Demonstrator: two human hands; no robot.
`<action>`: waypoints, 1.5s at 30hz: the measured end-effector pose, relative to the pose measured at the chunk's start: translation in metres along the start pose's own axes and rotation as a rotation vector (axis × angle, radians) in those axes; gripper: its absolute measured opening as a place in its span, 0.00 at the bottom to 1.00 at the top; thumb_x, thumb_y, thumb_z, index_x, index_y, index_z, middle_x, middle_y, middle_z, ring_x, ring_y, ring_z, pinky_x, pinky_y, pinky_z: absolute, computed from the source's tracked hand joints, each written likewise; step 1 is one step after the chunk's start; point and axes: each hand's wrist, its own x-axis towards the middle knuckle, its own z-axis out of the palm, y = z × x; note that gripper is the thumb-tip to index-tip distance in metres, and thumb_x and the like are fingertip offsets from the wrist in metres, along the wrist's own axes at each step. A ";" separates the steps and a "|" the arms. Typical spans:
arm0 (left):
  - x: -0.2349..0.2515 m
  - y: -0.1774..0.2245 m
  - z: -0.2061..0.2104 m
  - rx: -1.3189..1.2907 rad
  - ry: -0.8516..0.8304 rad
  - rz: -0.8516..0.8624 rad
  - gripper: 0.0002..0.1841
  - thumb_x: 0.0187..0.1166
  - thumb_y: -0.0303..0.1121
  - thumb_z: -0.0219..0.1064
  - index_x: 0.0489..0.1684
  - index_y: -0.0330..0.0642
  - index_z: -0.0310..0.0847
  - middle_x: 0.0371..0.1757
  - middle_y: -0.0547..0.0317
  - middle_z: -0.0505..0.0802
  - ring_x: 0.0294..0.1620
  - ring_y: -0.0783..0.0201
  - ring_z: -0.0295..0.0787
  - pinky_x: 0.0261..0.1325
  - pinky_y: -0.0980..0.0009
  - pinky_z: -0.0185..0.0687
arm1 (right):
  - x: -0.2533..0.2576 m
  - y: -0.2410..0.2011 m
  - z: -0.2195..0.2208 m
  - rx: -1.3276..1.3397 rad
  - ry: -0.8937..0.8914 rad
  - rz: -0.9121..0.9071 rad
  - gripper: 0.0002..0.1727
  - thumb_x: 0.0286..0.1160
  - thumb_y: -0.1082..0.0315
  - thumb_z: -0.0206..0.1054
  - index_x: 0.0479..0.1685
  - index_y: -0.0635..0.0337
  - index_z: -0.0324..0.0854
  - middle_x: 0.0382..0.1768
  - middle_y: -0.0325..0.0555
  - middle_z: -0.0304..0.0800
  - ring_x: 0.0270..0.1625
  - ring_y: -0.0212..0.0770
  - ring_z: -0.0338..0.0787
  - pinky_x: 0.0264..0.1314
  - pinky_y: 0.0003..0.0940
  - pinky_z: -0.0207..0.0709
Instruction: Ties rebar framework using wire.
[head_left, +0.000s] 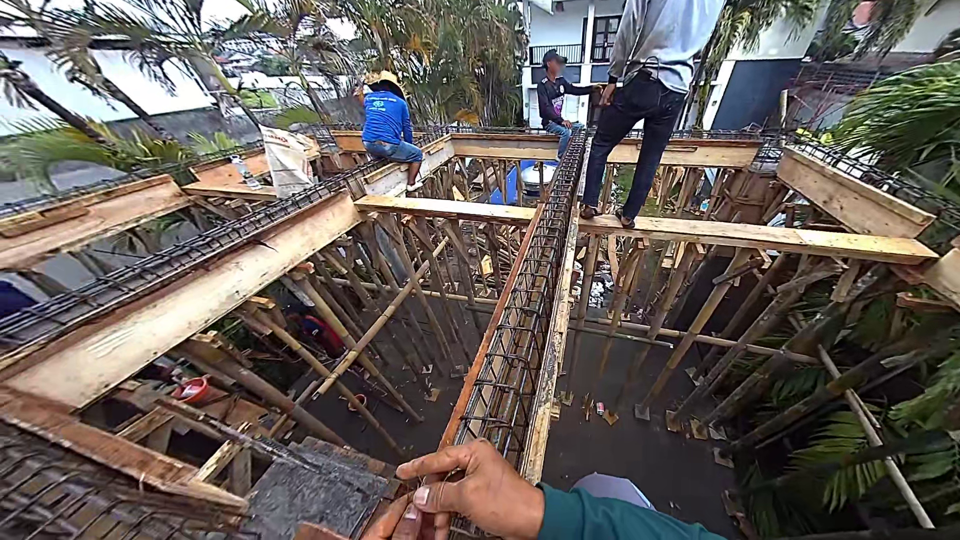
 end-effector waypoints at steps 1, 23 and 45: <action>0.000 0.000 0.000 -0.011 0.003 0.003 0.15 0.92 0.29 0.48 0.56 0.29 0.80 0.38 0.65 0.95 0.41 0.71 0.95 0.58 0.66 0.92 | 0.000 0.000 0.000 0.027 -0.005 0.007 0.19 0.83 0.74 0.64 0.70 0.65 0.83 0.43 0.47 0.90 0.31 0.30 0.86 0.37 0.28 0.86; -0.003 0.017 -0.004 -0.025 0.002 -0.069 0.16 0.89 0.28 0.54 0.44 0.34 0.91 0.36 0.54 0.99 0.39 0.63 0.99 0.52 0.66 0.96 | 0.007 0.006 -0.019 0.306 -0.210 0.127 0.12 0.80 0.75 0.65 0.57 0.64 0.87 0.37 0.45 0.93 0.29 0.32 0.89 0.32 0.28 0.87; 0.005 0.006 -0.017 -0.279 -0.204 -0.248 0.19 0.93 0.36 0.46 0.50 0.37 0.86 0.24 0.71 0.85 0.22 0.78 0.77 0.29 0.81 0.75 | 0.020 0.023 -0.009 -0.031 0.078 -0.045 0.04 0.66 0.71 0.75 0.32 0.59 0.85 0.21 0.40 0.89 0.16 0.30 0.81 0.17 0.24 0.75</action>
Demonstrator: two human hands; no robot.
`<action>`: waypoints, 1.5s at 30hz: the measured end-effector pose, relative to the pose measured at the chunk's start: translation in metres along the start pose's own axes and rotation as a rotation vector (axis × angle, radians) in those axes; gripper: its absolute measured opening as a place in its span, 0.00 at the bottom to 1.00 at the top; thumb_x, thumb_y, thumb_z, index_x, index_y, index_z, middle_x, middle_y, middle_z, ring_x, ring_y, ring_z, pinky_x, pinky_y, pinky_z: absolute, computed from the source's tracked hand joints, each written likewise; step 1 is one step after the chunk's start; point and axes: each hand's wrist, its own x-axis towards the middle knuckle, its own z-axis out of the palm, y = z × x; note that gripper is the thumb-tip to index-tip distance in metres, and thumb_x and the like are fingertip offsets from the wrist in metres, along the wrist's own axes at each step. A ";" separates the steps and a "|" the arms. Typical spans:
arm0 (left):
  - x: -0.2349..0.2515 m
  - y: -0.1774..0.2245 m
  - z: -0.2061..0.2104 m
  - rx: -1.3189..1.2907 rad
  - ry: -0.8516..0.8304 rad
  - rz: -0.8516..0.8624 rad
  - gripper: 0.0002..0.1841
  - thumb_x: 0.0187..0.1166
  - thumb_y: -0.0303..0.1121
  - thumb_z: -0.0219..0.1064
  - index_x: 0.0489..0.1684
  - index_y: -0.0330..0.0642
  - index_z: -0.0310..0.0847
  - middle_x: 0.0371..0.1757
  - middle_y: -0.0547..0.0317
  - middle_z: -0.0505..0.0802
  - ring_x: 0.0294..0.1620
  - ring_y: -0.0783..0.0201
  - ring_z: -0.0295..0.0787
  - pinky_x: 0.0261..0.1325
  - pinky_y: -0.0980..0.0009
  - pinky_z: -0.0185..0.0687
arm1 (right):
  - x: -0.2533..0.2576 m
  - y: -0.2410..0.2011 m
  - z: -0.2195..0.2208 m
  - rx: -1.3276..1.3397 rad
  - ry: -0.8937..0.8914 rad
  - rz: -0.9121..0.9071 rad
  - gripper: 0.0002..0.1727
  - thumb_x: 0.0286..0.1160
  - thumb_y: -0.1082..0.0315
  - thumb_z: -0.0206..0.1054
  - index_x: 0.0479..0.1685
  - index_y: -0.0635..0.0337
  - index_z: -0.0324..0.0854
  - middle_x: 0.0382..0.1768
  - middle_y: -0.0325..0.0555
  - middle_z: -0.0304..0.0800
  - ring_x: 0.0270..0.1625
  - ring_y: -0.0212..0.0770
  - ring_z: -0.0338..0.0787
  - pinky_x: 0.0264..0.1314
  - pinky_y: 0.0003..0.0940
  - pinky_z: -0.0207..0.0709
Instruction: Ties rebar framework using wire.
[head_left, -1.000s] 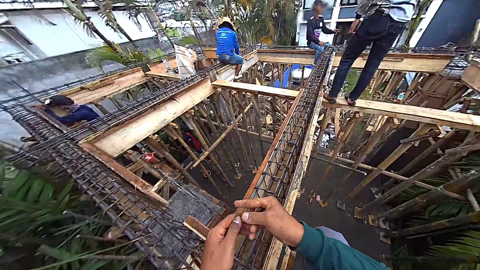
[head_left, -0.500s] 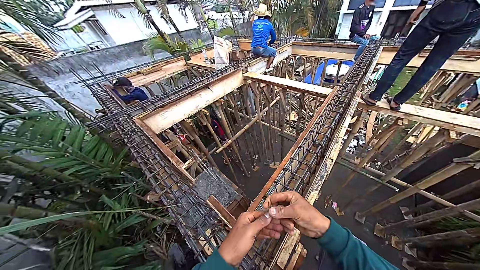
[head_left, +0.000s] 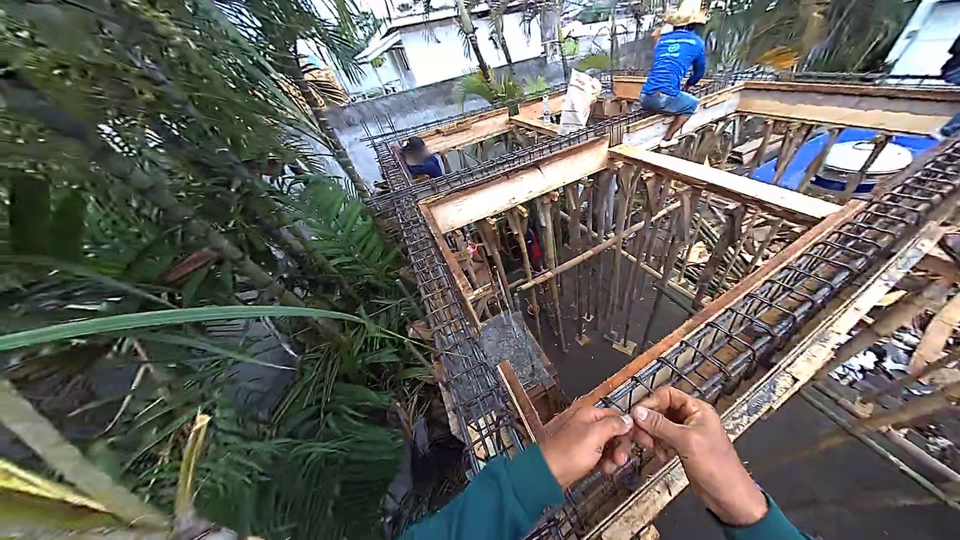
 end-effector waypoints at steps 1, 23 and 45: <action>0.000 0.000 0.002 0.031 0.012 0.019 0.17 0.92 0.35 0.47 0.53 0.37 0.85 0.23 0.72 0.81 0.21 0.79 0.73 0.27 0.81 0.71 | 0.000 0.000 0.001 -0.051 0.037 -0.031 0.04 0.66 0.71 0.75 0.31 0.59 0.84 0.20 0.39 0.89 0.15 0.29 0.81 0.17 0.23 0.74; -0.002 0.010 0.008 1.095 0.017 -0.248 0.20 0.93 0.36 0.48 0.59 0.34 0.85 0.55 0.36 0.92 0.61 0.39 0.90 0.65 0.37 0.81 | 0.045 -0.042 -0.019 -0.887 -0.615 0.091 0.42 0.78 0.44 0.70 0.92 0.46 0.62 0.58 0.52 0.90 0.52 0.48 0.92 0.59 0.52 0.86; -0.040 0.027 -0.015 1.025 0.484 0.273 0.20 0.91 0.32 0.49 0.57 0.30 0.89 0.47 0.37 0.96 0.50 0.43 0.95 0.59 0.39 0.82 | 0.020 -0.051 -0.011 -0.714 -0.204 -0.191 0.19 0.86 0.57 0.63 0.65 0.57 0.87 0.53 0.51 0.90 0.54 0.46 0.89 0.62 0.47 0.82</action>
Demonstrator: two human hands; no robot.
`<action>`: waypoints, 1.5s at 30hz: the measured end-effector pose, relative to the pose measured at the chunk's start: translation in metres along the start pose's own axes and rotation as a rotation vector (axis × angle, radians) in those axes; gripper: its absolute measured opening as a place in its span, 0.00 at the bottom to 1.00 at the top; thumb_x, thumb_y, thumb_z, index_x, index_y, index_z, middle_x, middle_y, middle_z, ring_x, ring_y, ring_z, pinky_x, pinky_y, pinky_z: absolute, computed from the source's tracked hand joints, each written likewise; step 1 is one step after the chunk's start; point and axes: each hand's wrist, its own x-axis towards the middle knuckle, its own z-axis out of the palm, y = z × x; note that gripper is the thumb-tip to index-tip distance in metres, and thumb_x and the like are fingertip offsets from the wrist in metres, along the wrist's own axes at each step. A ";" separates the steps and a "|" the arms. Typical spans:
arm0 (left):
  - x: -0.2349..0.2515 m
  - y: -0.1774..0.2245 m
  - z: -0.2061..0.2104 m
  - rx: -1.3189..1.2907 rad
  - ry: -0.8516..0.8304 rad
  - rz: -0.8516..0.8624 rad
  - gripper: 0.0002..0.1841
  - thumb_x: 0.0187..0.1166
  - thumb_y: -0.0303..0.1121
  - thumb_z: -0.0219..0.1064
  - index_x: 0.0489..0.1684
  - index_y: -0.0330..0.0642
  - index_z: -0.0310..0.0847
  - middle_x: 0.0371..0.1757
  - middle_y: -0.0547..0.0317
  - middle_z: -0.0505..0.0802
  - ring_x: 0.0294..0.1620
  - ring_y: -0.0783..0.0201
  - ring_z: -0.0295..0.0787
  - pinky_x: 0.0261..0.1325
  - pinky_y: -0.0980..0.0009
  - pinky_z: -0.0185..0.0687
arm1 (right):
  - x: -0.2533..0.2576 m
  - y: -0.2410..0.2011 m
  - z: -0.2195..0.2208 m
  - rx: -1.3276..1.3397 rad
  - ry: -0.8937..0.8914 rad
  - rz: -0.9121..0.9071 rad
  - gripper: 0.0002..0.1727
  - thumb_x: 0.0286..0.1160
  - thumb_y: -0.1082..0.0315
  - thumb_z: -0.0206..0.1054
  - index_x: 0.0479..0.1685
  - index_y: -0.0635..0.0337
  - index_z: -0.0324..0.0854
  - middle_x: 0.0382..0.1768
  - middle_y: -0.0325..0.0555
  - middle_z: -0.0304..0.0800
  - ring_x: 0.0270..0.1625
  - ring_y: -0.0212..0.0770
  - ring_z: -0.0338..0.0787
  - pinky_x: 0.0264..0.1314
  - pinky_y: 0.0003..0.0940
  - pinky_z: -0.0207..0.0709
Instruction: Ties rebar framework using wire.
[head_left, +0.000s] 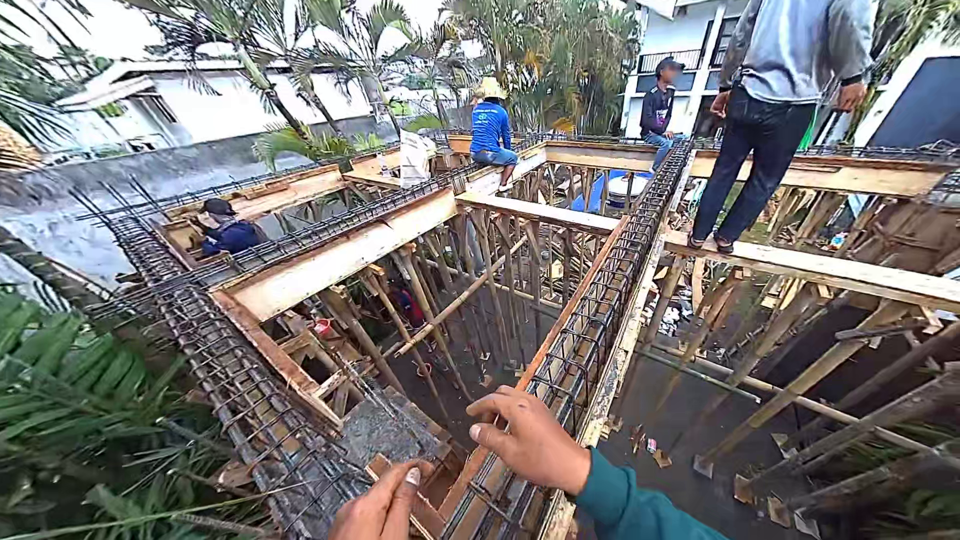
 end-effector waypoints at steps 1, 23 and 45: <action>-0.001 0.000 0.001 -0.026 0.032 0.022 0.20 0.91 0.31 0.49 0.56 0.31 0.90 0.47 0.39 0.96 0.48 0.47 0.95 0.57 0.42 0.83 | -0.002 0.006 0.000 0.040 -0.004 0.030 0.20 0.86 0.57 0.62 0.67 0.57 0.87 0.54 0.51 0.90 0.53 0.44 0.89 0.61 0.45 0.82; -0.006 0.015 0.007 -0.160 0.070 0.053 0.19 0.89 0.32 0.50 0.51 0.37 0.91 0.38 0.60 0.95 0.34 0.75 0.86 0.44 0.70 0.80 | -0.002 0.001 0.021 0.781 -0.067 0.098 0.07 0.85 0.68 0.64 0.49 0.62 0.82 0.30 0.36 0.87 0.29 0.28 0.86 0.34 0.24 0.82; -0.009 0.005 0.013 -0.154 -0.044 0.066 0.21 0.89 0.35 0.46 0.41 0.40 0.89 0.25 0.63 0.86 0.26 0.70 0.78 0.36 0.65 0.74 | -0.001 0.000 0.034 0.794 -0.156 0.127 0.07 0.79 0.71 0.62 0.35 0.59 0.84 0.25 0.34 0.86 0.27 0.28 0.84 0.34 0.25 0.80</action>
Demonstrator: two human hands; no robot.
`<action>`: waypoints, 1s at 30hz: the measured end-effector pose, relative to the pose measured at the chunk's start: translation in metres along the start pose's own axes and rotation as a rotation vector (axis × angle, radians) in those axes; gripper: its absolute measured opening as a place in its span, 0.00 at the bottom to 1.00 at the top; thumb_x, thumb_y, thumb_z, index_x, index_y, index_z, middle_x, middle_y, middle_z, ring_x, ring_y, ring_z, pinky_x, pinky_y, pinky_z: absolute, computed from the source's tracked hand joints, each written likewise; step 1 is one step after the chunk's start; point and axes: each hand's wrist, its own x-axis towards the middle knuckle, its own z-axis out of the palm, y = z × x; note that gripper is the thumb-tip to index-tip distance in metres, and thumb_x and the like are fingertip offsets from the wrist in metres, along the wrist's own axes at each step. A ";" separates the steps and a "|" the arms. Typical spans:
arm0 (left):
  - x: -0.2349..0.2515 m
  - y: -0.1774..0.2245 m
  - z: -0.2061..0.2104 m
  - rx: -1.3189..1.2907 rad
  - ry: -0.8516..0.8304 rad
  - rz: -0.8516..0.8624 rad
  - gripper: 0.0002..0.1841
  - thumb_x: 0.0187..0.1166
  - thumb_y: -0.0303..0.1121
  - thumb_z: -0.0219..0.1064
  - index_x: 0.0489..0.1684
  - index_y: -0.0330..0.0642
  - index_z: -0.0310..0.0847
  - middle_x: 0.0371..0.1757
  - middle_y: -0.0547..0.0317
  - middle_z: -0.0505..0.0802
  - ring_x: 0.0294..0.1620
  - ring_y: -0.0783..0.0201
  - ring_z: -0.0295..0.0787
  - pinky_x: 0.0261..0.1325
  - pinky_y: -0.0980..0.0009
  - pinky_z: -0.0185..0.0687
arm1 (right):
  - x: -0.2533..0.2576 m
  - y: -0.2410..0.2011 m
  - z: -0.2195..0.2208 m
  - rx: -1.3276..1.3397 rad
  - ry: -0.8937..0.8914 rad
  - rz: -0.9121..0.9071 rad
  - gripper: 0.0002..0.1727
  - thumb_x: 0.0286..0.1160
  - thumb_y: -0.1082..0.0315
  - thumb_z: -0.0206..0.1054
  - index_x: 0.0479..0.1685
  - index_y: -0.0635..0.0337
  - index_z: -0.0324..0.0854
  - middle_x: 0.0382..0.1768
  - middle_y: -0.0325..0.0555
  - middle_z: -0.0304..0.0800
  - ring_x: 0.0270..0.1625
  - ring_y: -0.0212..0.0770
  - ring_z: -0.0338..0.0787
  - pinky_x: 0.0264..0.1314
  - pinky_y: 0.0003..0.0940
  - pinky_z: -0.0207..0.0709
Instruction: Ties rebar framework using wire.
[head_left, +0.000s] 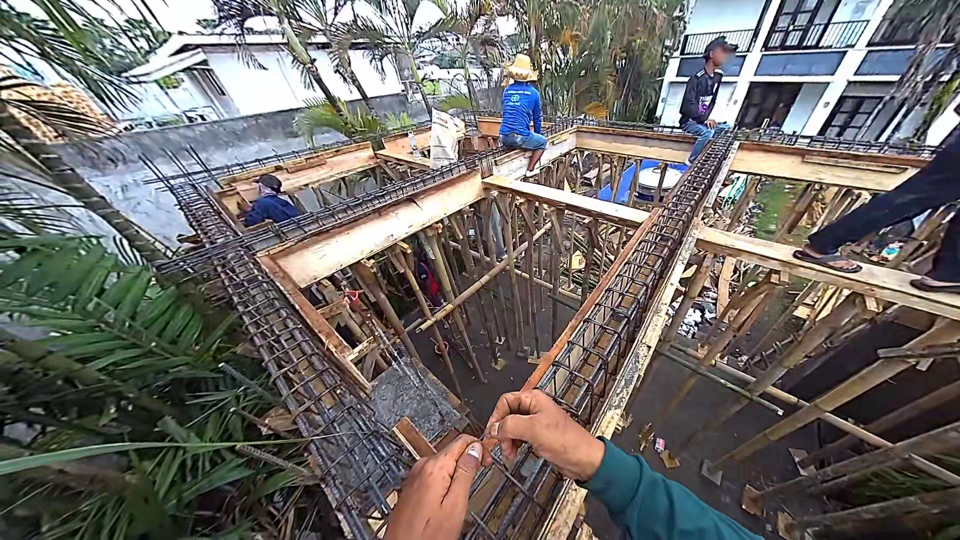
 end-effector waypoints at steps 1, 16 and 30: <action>0.000 -0.001 0.000 0.008 -0.021 0.002 0.21 0.90 0.35 0.46 0.41 0.40 0.89 0.25 0.62 0.86 0.27 0.69 0.79 0.36 0.63 0.75 | -0.001 0.000 0.001 -0.004 0.001 -0.003 0.07 0.79 0.71 0.62 0.35 0.59 0.84 0.25 0.34 0.86 0.27 0.27 0.84 0.34 0.24 0.79; 0.002 0.004 0.012 0.230 -0.060 -0.058 0.28 0.92 0.46 0.41 0.39 0.34 0.83 0.23 0.46 0.85 0.30 0.45 0.88 0.35 0.45 0.79 | -0.017 -0.001 0.018 0.137 0.156 0.081 0.08 0.83 0.69 0.66 0.48 0.65 0.85 0.31 0.39 0.89 0.27 0.29 0.85 0.34 0.25 0.82; -0.002 0.008 0.011 -0.068 -0.190 -0.112 0.23 0.93 0.40 0.45 0.56 0.34 0.86 0.31 0.55 0.87 0.32 0.63 0.82 0.44 0.60 0.79 | -0.026 0.007 0.044 0.154 0.408 0.000 0.02 0.73 0.76 0.71 0.34 0.63 0.84 0.27 0.40 0.88 0.23 0.28 0.82 0.28 0.23 0.78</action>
